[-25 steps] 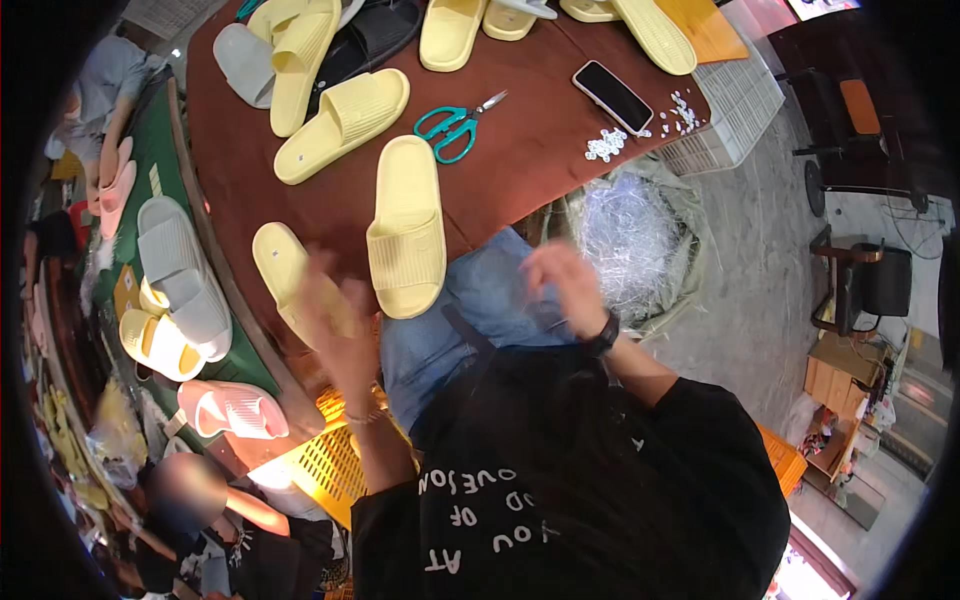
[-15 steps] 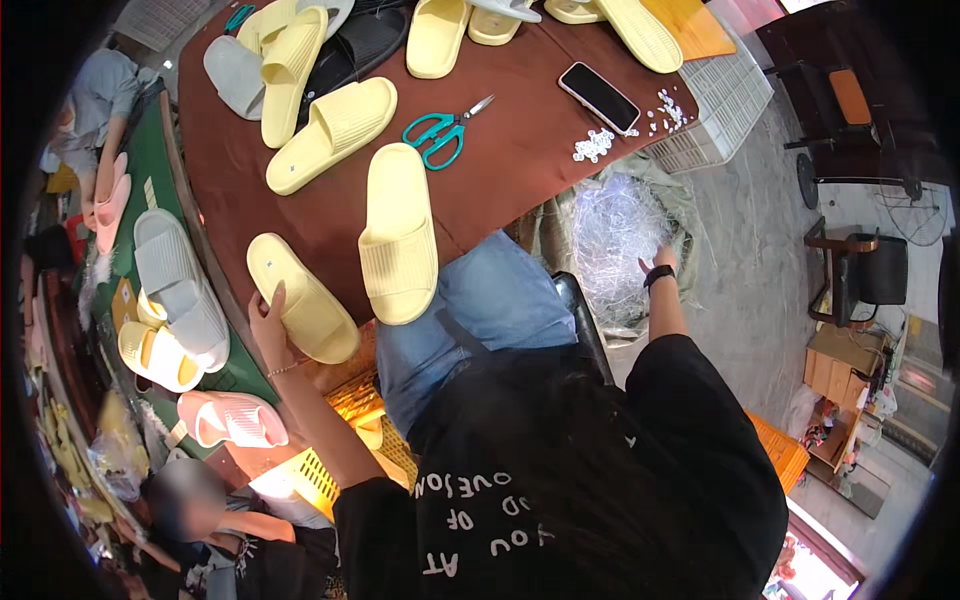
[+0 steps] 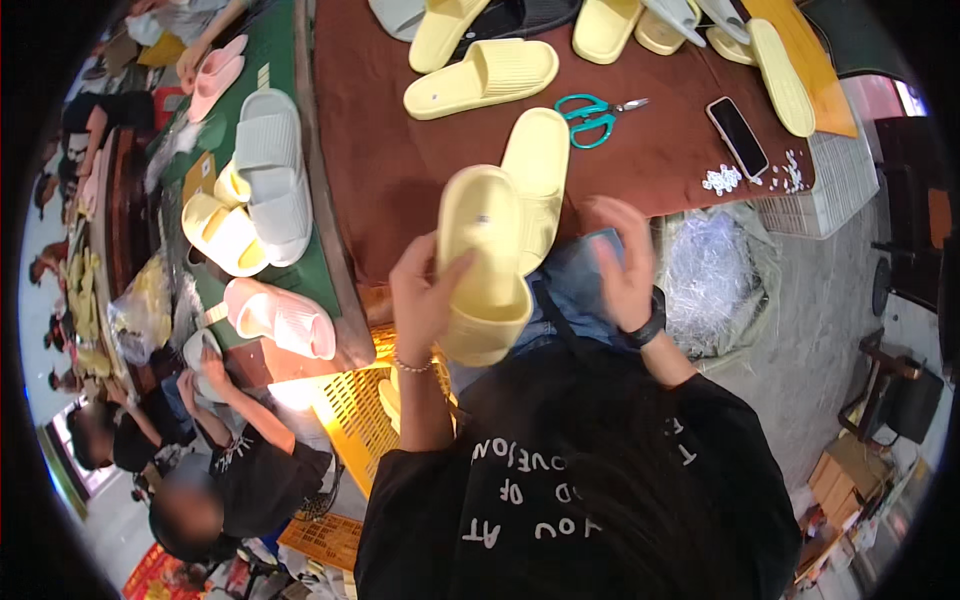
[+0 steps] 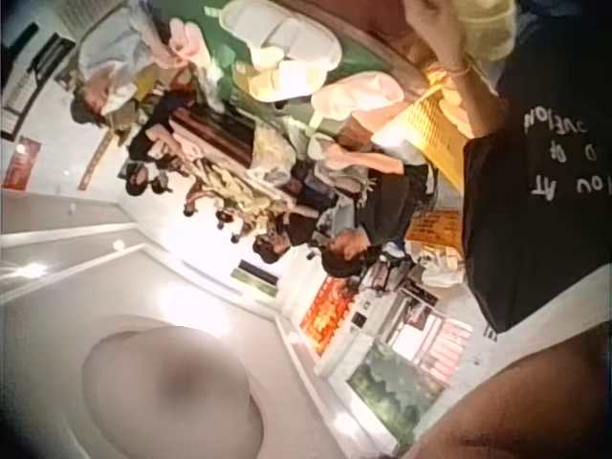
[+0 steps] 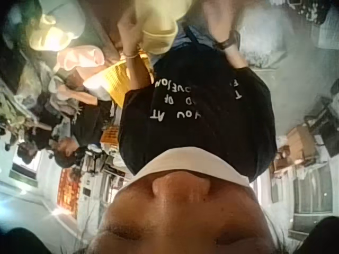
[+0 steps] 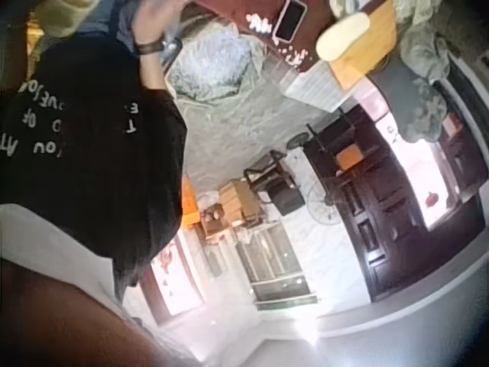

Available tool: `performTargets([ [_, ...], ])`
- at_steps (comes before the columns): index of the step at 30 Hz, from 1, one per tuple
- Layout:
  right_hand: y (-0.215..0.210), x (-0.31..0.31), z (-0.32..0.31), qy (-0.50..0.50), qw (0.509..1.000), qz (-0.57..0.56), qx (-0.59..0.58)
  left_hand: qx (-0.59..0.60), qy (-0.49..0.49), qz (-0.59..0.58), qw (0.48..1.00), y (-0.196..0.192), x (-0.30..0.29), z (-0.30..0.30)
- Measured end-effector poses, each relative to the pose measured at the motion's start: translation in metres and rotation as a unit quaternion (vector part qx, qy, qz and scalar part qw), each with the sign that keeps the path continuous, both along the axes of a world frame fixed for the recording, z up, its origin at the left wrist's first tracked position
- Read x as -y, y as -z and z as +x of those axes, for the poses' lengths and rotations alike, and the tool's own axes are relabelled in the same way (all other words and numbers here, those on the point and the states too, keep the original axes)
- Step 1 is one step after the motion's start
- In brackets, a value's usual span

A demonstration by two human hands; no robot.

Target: Trim excess material from rubber slippers and inspect them for quality.

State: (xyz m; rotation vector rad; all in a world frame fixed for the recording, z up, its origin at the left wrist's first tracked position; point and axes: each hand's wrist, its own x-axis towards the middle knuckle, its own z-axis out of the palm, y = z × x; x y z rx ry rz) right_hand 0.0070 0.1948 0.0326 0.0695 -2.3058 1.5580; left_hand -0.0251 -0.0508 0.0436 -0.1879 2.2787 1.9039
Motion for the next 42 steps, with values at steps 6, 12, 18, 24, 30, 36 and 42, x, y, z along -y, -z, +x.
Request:
performTargets([
  [6, 0.004, 0.047, -0.019, -0.112, 0.988, 0.097, -0.049, 0.007, 0.029, 0.014, 0.999, -0.004, -0.012, 0.024],
  [12, 0.025, 0.04, -0.012, -0.115, 0.988, 0.097, -0.041, 0.043, 0.03, 0.069, 0.996, 0.013, -0.015, 0.039],
  [18, 0.029, 0.031, -0.021, -0.146, 0.987, 0.039, -0.052, 0.021, 0.087, 0.022, 0.996, 0.013, -0.023, 0.038],
  [24, 0.019, 0.016, -0.028, -0.194, 0.979, 0.067, -0.02, 0.032, 0.076, 0.037, 0.996, 0.01, -0.025, 0.035],
  [30, 0.023, 0.011, -0.035, -0.203, 0.974, 0.103, -0.017, 0.04, 0.087, 0.02, 0.995, 0.018, -0.023, 0.037],
  [36, 0.023, 0.007, -0.036, -0.215, 0.969, 0.118, -0.02, 0.052, 0.084, 0.035, 0.994, 0.018, -0.028, 0.038],
  [42, 0.017, -0.012, 0.001, -0.254, 0.957, 0.141, 0.025, 0.026, 0.104, -0.031, 0.994, 0.028, -0.027, 0.035],
])
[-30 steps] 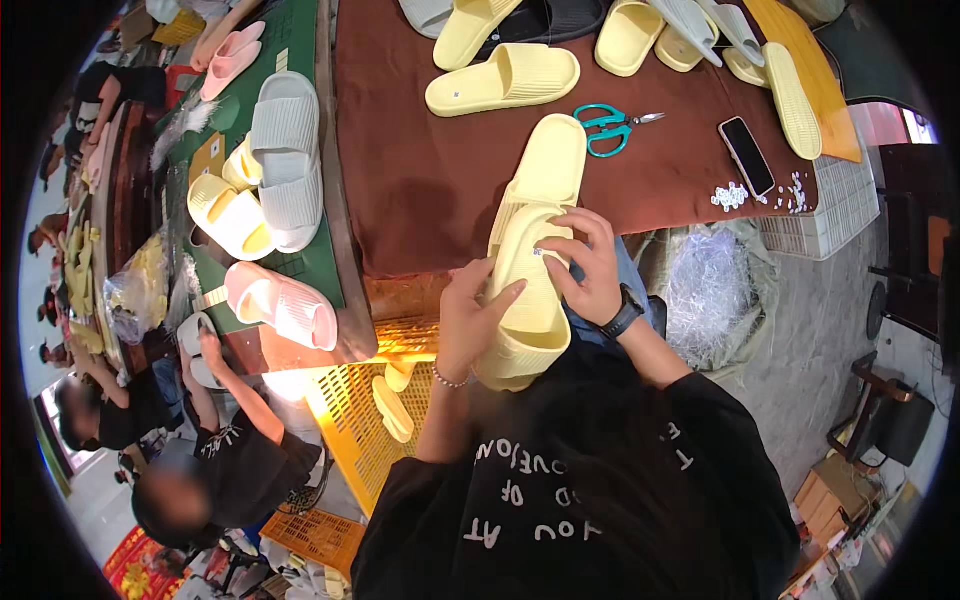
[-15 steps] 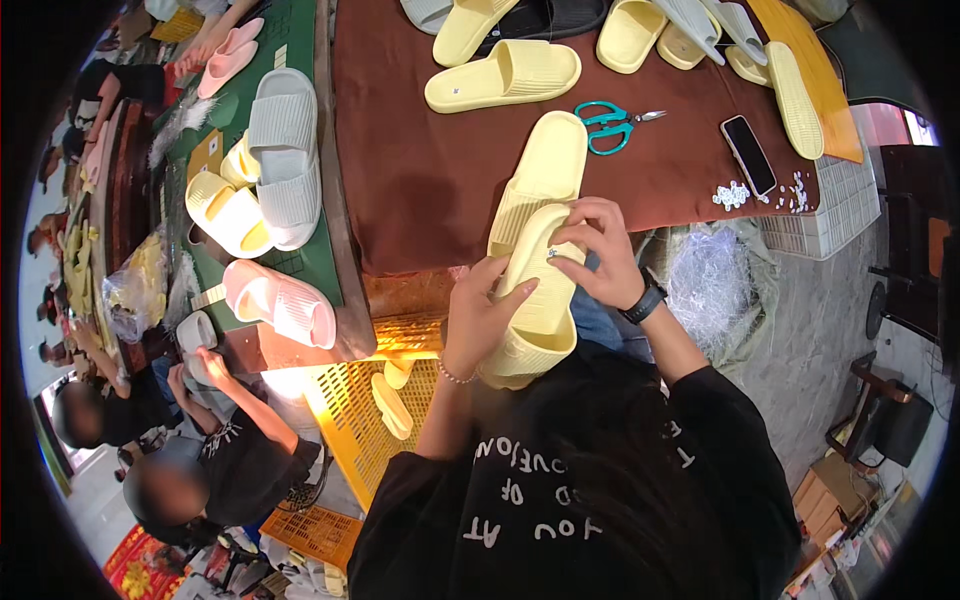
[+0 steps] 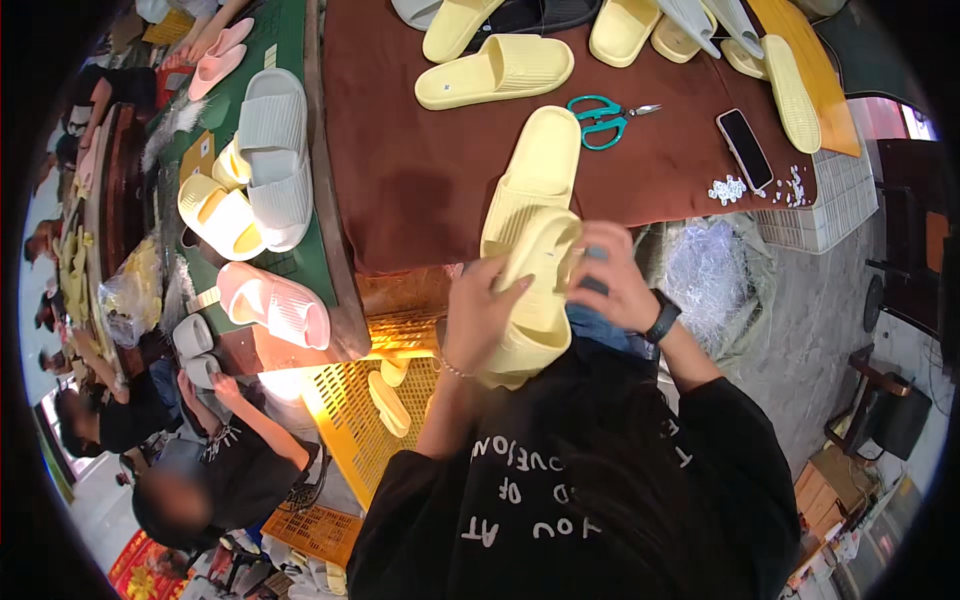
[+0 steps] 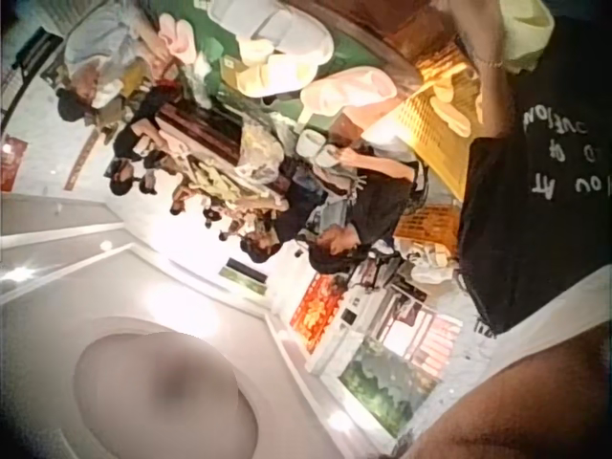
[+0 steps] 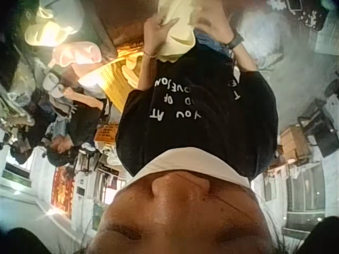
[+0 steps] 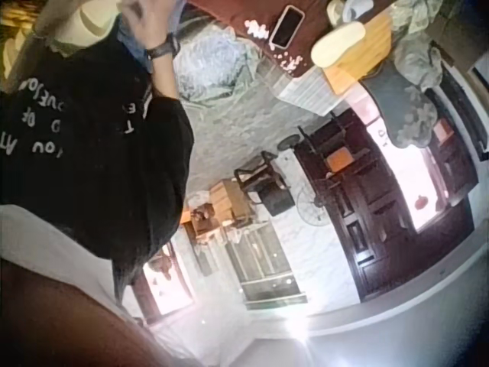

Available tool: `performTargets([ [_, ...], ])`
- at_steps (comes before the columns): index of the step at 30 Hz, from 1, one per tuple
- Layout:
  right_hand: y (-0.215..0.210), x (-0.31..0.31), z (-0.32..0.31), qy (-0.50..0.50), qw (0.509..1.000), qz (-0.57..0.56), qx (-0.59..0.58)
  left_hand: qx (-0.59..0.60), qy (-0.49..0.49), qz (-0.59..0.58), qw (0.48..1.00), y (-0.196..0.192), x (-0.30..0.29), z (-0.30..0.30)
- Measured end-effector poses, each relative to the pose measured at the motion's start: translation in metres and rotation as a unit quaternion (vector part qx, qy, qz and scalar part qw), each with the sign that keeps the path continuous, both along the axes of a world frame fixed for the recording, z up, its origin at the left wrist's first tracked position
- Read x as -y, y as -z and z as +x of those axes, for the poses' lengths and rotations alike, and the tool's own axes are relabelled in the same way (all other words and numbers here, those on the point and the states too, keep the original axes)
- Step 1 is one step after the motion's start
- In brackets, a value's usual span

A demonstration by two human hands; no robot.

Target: Trim excess material from rubber slippers and inspect them for quality.

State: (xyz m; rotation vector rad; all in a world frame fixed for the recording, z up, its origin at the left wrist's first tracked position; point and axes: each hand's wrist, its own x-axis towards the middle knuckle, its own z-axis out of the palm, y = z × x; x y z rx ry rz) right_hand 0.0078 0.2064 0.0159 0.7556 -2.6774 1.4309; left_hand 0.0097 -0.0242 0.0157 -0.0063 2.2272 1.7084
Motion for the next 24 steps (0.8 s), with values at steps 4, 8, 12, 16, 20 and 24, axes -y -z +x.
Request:
performTargets([
  [4, -0.005, -0.024, 0.02, 0.08, 0.993, -0.058, 0.058, 0.064, -0.051, 0.081, 0.993, 0.014, 0.006, 0.001],
  [8, -0.012, -0.02, 0.003, 0.161, 0.986, -0.028, 0.024, 0.076, -0.015, 0.066, 0.995, 0.005, -0.002, 0.0],
  [12, -0.001, -0.002, -0.008, 0.118, 0.991, 0.029, -0.05, 0.03, 0.029, 0.025, 0.999, -0.013, -0.01, -0.004],
  [16, 0.007, 0.005, -0.014, 0.118, 0.99, 0.024, -0.072, 0.003, 0.037, 0.006, 0.999, -0.012, -0.01, -0.004],
  [20, 0.011, 0.014, -0.009, 0.114, 0.991, 0.028, -0.06, 0.043, 0.008, 0.026, 0.999, 0.0, -0.005, 0.002],
  [24, 0.007, 0.015, 0.021, 0.09, 0.996, 0.012, -0.023, 0.018, 0.004, 0.012, 1.0, 0.006, -0.008, 0.001],
])
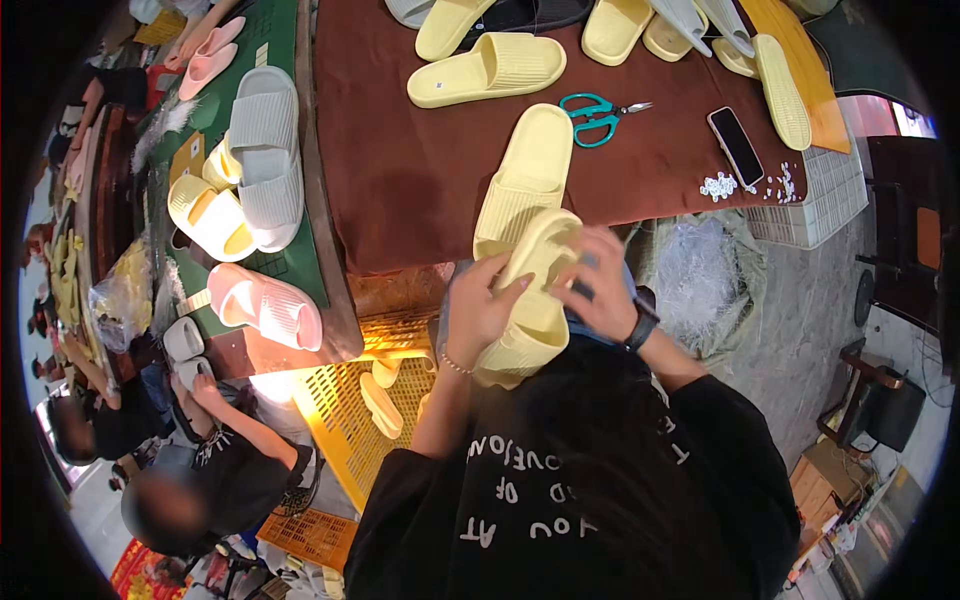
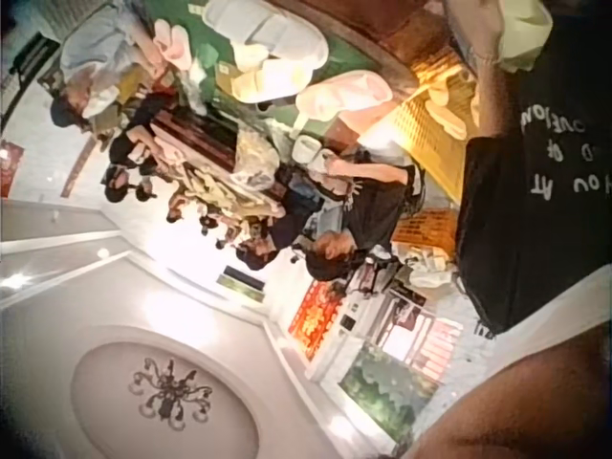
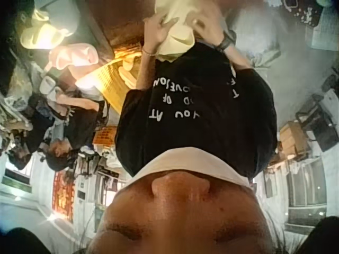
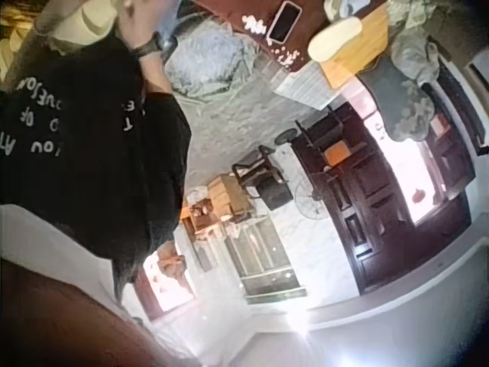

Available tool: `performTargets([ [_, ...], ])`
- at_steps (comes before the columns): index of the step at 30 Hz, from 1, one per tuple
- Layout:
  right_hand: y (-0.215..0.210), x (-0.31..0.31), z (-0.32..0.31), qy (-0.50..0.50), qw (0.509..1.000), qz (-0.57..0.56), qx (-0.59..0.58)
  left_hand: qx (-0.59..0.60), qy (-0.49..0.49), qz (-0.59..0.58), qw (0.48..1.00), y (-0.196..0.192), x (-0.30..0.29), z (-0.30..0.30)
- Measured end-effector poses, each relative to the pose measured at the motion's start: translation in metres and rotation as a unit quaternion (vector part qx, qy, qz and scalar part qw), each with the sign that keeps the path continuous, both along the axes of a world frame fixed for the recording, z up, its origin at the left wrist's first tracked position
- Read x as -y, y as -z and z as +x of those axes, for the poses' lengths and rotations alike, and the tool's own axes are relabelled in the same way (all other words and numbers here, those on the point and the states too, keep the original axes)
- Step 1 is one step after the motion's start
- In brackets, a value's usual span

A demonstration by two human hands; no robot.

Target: Trim excess material from rubber slippers and inspect them for quality.

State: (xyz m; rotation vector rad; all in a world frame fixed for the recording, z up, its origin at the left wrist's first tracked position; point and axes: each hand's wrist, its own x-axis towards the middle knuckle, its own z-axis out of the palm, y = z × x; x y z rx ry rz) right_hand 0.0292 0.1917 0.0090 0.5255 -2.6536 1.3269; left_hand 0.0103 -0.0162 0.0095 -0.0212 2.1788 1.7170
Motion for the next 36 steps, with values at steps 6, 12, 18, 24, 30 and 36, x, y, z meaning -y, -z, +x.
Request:
performTargets([
  [6, 0.035, -0.112, -0.027, 0.307, 0.882, -0.356, -0.039, 0.044, 0.028, 0.038, 0.998, -0.006, 0.019, 0.005],
  [12, 0.107, -0.25, -0.055, 0.517, 0.801, -0.302, 0.012, 0.086, 0.127, 0.13, 0.98, 0.004, 0.036, 0.032],
  [18, 0.126, -0.22, -0.06, 0.578, 0.777, 0.25, -0.016, 0.099, 0.132, 0.112, 0.98, -0.006, 0.058, 0.047],
  [24, 0.146, -0.216, -0.071, 0.773, 0.582, -0.074, 0.242, 0.114, 0.107, 0.088, 0.984, 0.024, 0.082, 0.074],
  [30, 0.145, -0.14, -0.033, 0.494, 0.604, -0.583, 0.227, 0.0, -0.27, 0.16, 0.949, 0.011, 0.104, 0.081],
  [36, 0.08, 0.027, -0.009, 0.165, 0.951, -0.006, 0.261, -0.145, -0.414, -0.103, 0.893, 0.022, 0.118, 0.049],
])
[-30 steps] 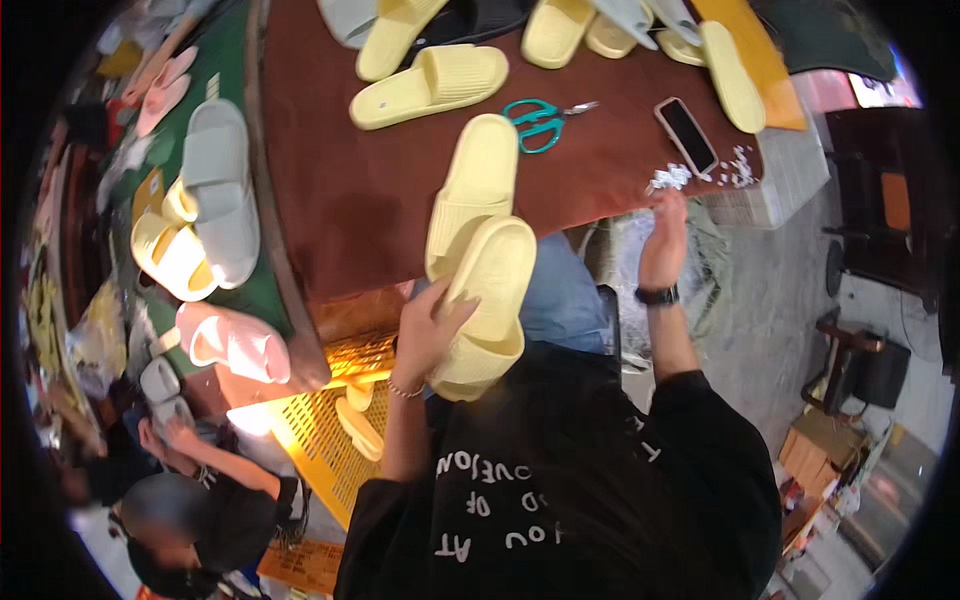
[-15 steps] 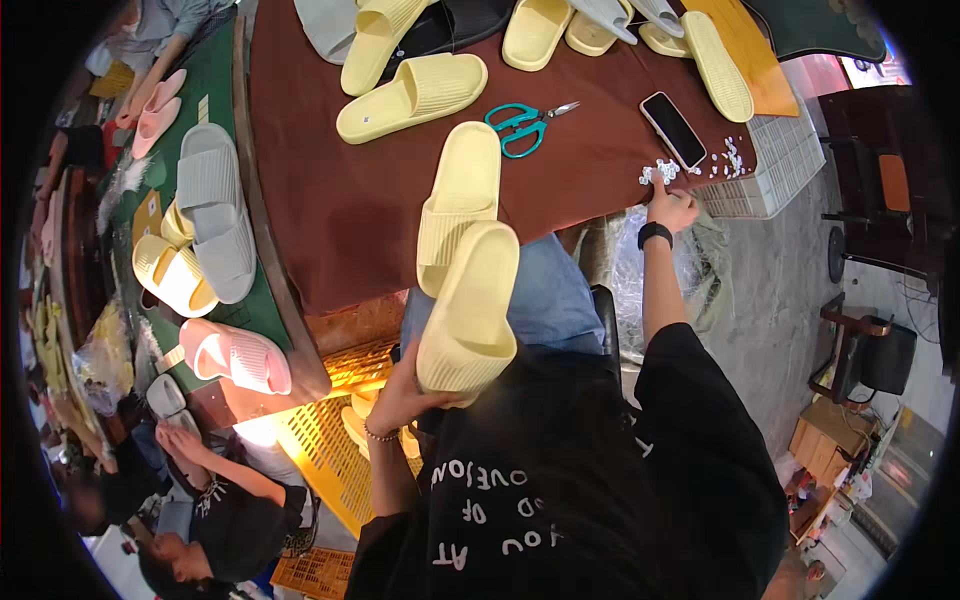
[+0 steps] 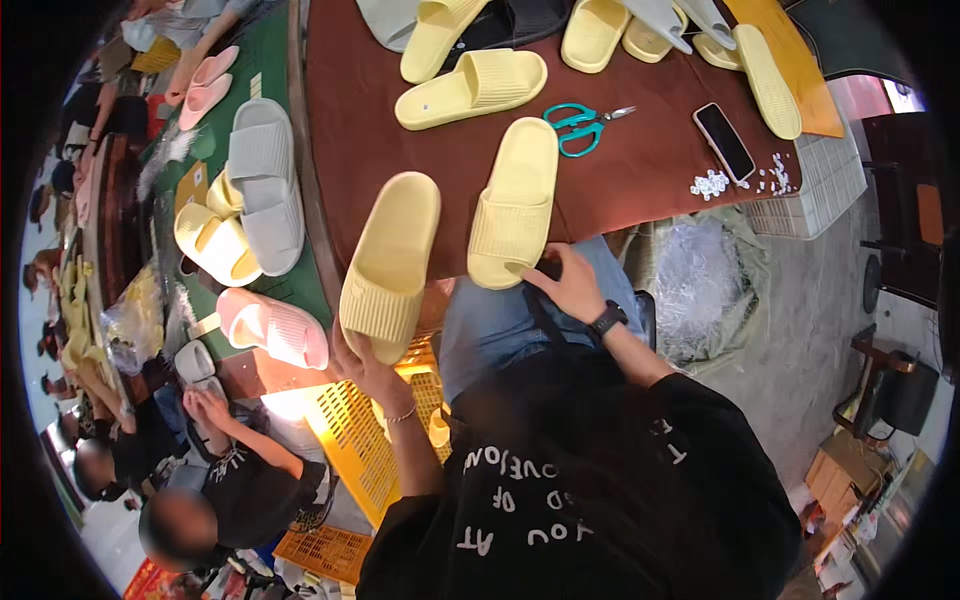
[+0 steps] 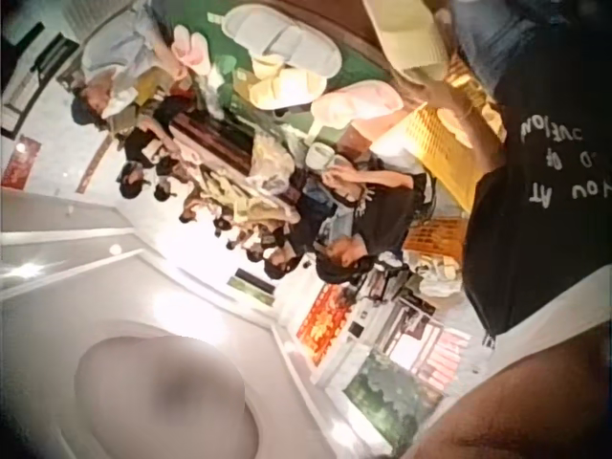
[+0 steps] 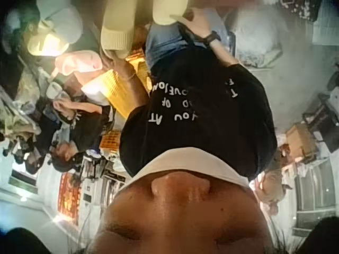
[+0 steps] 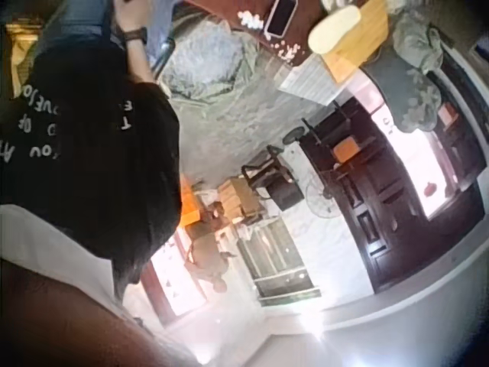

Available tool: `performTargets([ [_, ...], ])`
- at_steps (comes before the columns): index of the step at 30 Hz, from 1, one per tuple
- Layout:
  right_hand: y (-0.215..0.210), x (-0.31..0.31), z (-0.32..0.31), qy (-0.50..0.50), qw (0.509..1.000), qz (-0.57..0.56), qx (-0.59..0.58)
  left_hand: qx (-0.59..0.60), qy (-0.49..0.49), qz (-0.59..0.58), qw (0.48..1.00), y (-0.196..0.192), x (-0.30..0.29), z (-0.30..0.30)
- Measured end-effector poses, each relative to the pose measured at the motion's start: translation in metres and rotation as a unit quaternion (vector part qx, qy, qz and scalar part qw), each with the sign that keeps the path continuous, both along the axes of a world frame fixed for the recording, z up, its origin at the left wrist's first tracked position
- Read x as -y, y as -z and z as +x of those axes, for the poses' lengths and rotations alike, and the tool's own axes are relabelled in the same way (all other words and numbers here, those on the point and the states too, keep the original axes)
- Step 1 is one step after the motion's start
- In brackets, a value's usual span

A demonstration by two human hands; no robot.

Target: Trim excess material from rubber slippers and inspect them for quality.

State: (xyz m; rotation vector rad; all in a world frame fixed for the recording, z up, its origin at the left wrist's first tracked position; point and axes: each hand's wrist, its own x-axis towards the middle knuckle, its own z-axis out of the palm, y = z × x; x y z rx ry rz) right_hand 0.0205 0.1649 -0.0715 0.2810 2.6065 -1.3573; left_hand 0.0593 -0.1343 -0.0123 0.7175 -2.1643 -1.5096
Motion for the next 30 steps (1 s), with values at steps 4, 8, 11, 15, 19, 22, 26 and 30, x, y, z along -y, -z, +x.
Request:
performTargets([
  [4, 0.029, 0.027, -0.01, 0.021, 0.993, -0.115, 0.008, -0.031, -0.066, 0.083, 0.994, 0.008, 0.002, -0.016],
  [8, 0.002, -0.001, 0.01, 0.07, 0.986, -0.137, -0.061, -0.063, -0.076, 0.225, 0.969, -0.004, 0.015, -0.015],
  [11, 0.004, -0.069, 0.018, 0.172, 0.947, -0.19, -0.195, -0.04, -0.07, 0.218, 0.973, -0.006, 0.02, -0.023],
  [15, -0.049, -0.118, -0.006, 0.1, 0.965, -0.201, -0.133, 0.011, -0.078, 0.156, 0.985, -0.003, 0.028, -0.029],
  [19, -0.053, -0.097, -0.039, -0.069, 0.965, -0.243, -0.073, 0.038, 0.049, 0.134, 0.989, 0.0, -0.006, -0.045],
  [22, -0.07, -0.058, -0.053, -0.13, 0.952, -0.274, -0.046, 0.041, 0.123, 0.208, 0.97, 0.0, -0.016, -0.046],
  [26, -0.079, -0.023, -0.05, -0.142, 0.959, -0.236, -0.071, 0.037, 0.127, 0.252, 0.959, 0.003, -0.001, -0.039],
  [30, -0.084, -0.016, -0.059, -0.201, 0.952, -0.23, -0.024, 0.055, 0.134, 0.175, 0.974, 0.005, 0.017, -0.03],
])
